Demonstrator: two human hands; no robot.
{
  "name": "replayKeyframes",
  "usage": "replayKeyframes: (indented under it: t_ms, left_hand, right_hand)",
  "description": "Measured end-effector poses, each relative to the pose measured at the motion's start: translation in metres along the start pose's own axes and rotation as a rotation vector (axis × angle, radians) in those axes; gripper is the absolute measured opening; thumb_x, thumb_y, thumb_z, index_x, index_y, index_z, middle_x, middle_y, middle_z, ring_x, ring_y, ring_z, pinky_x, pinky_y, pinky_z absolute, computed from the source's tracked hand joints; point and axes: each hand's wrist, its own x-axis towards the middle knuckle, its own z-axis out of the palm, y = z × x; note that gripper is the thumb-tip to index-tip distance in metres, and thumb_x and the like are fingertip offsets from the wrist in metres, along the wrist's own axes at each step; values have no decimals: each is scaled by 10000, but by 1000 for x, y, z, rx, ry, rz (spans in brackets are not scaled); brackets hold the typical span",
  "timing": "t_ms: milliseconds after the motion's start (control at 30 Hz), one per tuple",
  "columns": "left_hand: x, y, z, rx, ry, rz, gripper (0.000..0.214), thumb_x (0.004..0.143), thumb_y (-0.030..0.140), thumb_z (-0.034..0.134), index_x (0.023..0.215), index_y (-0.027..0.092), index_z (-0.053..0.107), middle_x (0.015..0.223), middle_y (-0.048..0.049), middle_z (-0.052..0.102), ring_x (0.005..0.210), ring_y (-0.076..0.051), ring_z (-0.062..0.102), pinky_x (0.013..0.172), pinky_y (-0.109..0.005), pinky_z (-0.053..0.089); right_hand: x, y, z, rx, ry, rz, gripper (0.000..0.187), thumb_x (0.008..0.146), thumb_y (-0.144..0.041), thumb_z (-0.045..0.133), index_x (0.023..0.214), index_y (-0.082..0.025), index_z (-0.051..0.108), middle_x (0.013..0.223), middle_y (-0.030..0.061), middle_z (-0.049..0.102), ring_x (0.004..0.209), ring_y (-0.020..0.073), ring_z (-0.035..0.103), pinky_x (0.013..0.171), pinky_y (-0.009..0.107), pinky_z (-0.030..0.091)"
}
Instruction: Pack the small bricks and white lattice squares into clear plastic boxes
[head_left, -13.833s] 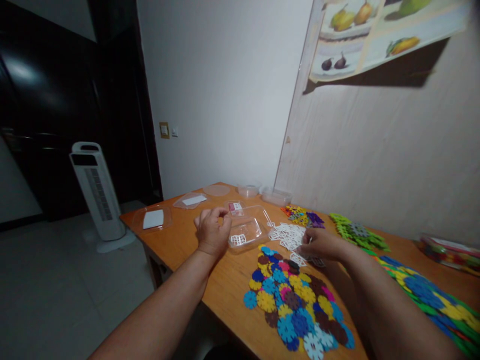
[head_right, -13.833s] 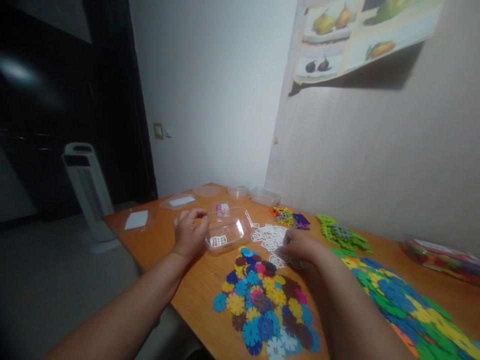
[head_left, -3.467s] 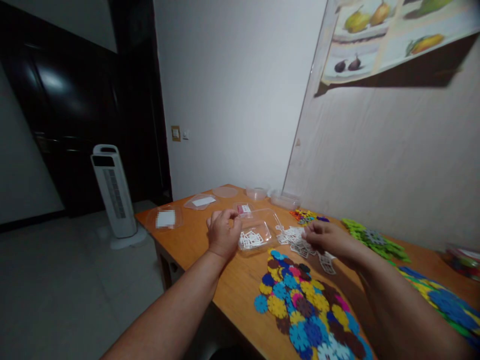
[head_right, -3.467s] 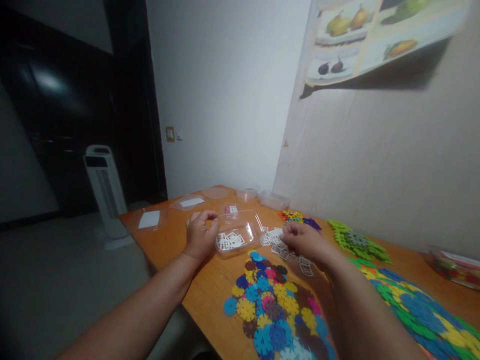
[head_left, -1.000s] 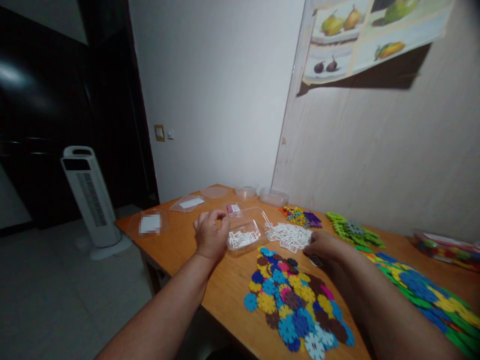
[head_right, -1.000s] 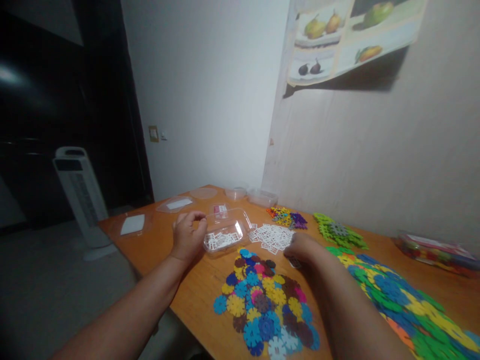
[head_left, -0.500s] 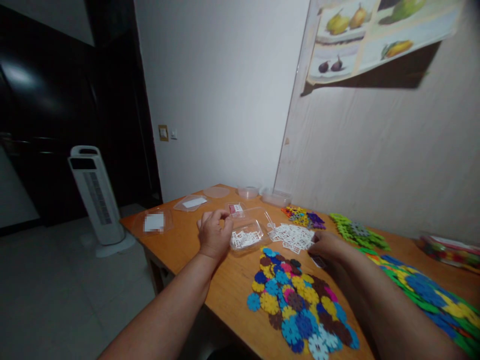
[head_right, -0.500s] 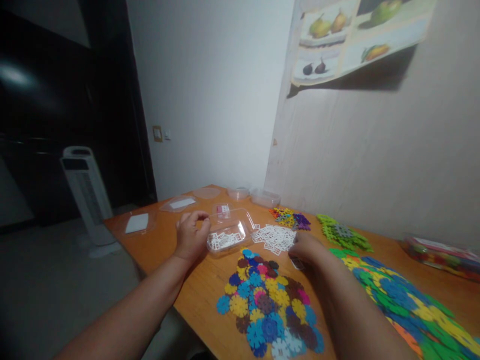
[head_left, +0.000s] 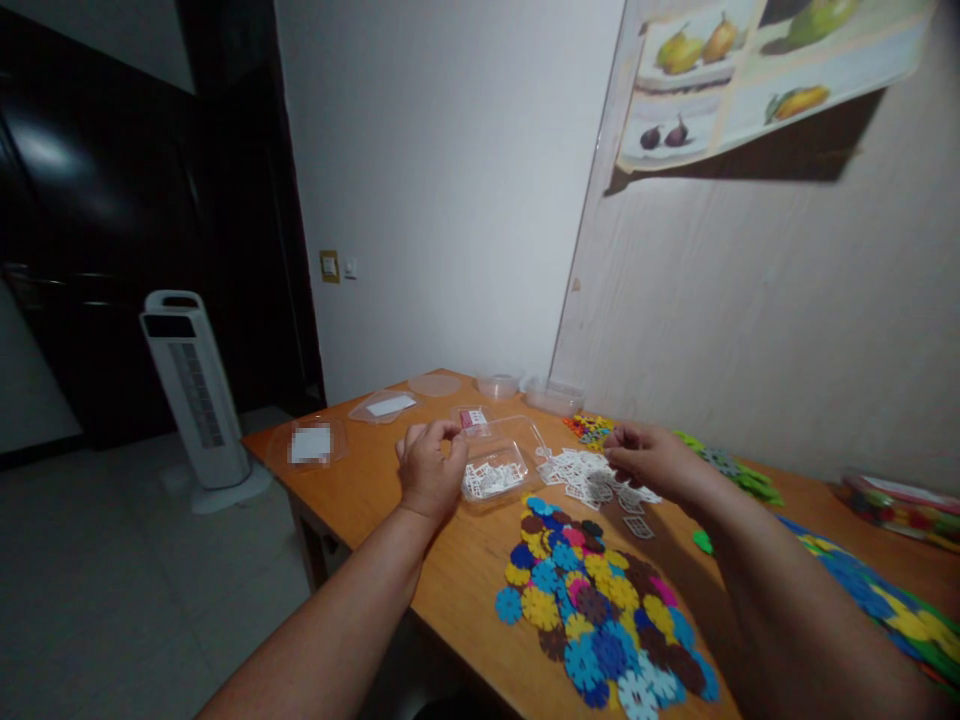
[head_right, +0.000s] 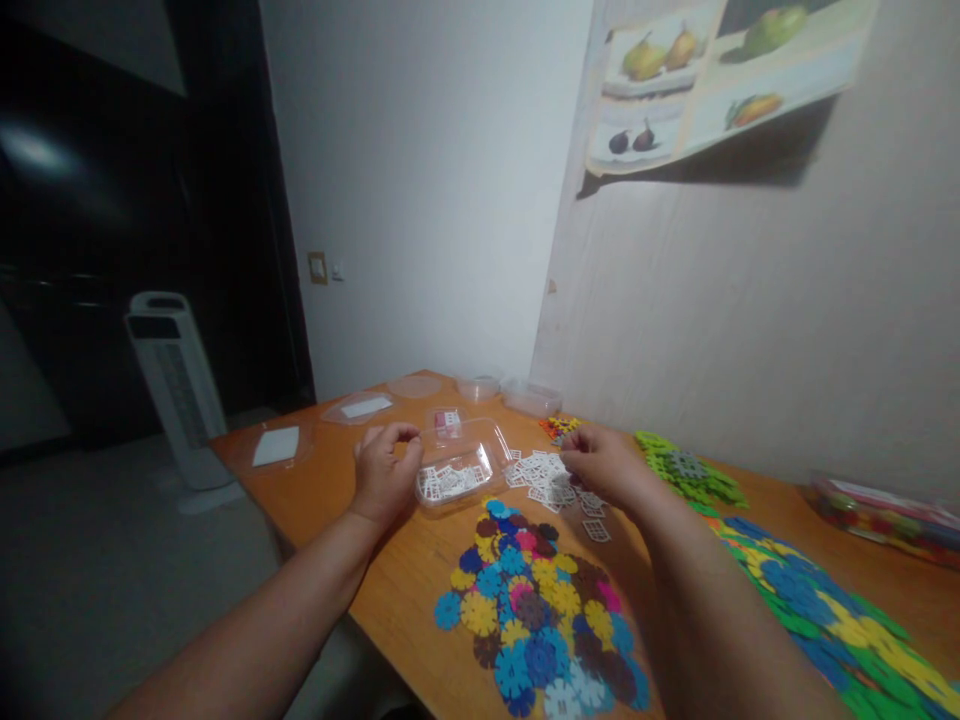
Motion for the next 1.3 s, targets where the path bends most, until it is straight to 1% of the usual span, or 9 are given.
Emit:
replayKeyframes:
  t_ms: [167, 300, 433, 633, 867, 1000, 1100, 1167, 1300]
  left_hand:
    - [1, 0, 0, 5, -1, -9, 99, 833, 283, 575, 862, 246, 662, 907, -17, 716, 965, -230, 603, 893, -375, 377]
    - [1, -1, 1, -1, 0, 2, 107, 832, 281, 570, 873, 251, 664, 914, -11, 719, 964, -230, 603, 887, -376, 374]
    - [1, -2, 1, 0, 0, 9, 110, 834, 280, 567, 873, 249, 665, 912, -15, 718, 965, -228, 605, 881, -377, 372]
    - [1, -3, 2, 5, 12, 20, 98, 835, 276, 576, 869, 247, 664, 902, -17, 713, 954, -224, 603, 884, -373, 376]
    - [0, 0, 0, 11, -12, -8, 101, 840, 275, 575, 879, 245, 663, 918, -22, 718, 978, -223, 606, 894, -371, 381]
    - [0, 0, 0, 10, -2, -12, 100, 839, 273, 575, 879, 253, 665, 912, -12, 717, 971, -220, 607, 893, -372, 380]
    - [0, -1, 1, 12, -4, -21, 111, 840, 278, 571, 889, 252, 667, 922, -16, 716, 974, -221, 607, 891, -372, 386]
    - [0, -1, 1, 12, -7, -29, 115, 838, 280, 571, 888, 248, 669, 920, -21, 715, 972, -223, 609, 891, -372, 392]
    - [1, -2, 0, 8, -2, -32, 115, 835, 283, 571, 873, 243, 671, 904, -26, 713, 957, -226, 613, 890, -372, 403]
  right_hand:
    - [1, 27, -9, -493, -162, 175, 204, 694, -257, 696, 610, -193, 521, 507, -1, 560, 463, 126, 531, 458, 236, 364]
    - [-7, 31, -7, -619, -291, 283, 245, 615, -355, 783, 671, -176, 625, 628, 43, 643, 557, 166, 600, 499, 262, 407]
    - [-9, 30, -4, -685, -320, 277, 172, 606, -292, 745, 689, -168, 658, 697, 51, 666, 668, 188, 631, 535, 264, 420]
    - [-7, 27, -3, -612, -388, 319, 111, 579, -191, 665, 673, -173, 608, 686, 37, 649, 687, 189, 622, 532, 261, 417]
    - [4, 44, -2, -492, -353, 195, 206, 551, -208, 697, 664, -200, 525, 635, -21, 561, 629, 139, 549, 489, 222, 337]
    - [2, 32, 4, -154, -358, 82, 207, 646, -266, 687, 740, -205, 512, 561, -43, 511, 494, 100, 473, 445, 215, 313]
    - [-3, 8, 6, 256, -234, -60, 291, 738, -329, 671, 971, -199, 555, 745, 15, 628, 634, 129, 593, 550, 228, 444]
    - [-4, -3, 7, 387, -138, -116, 369, 773, -342, 654, 1096, -198, 550, 876, 51, 660, 754, 149, 639, 635, 244, 489]
    - [6, 11, 14, 9, -26, -100, 203, 771, -307, 633, 928, -180, 610, 731, 12, 621, 643, 138, 580, 555, 234, 411]
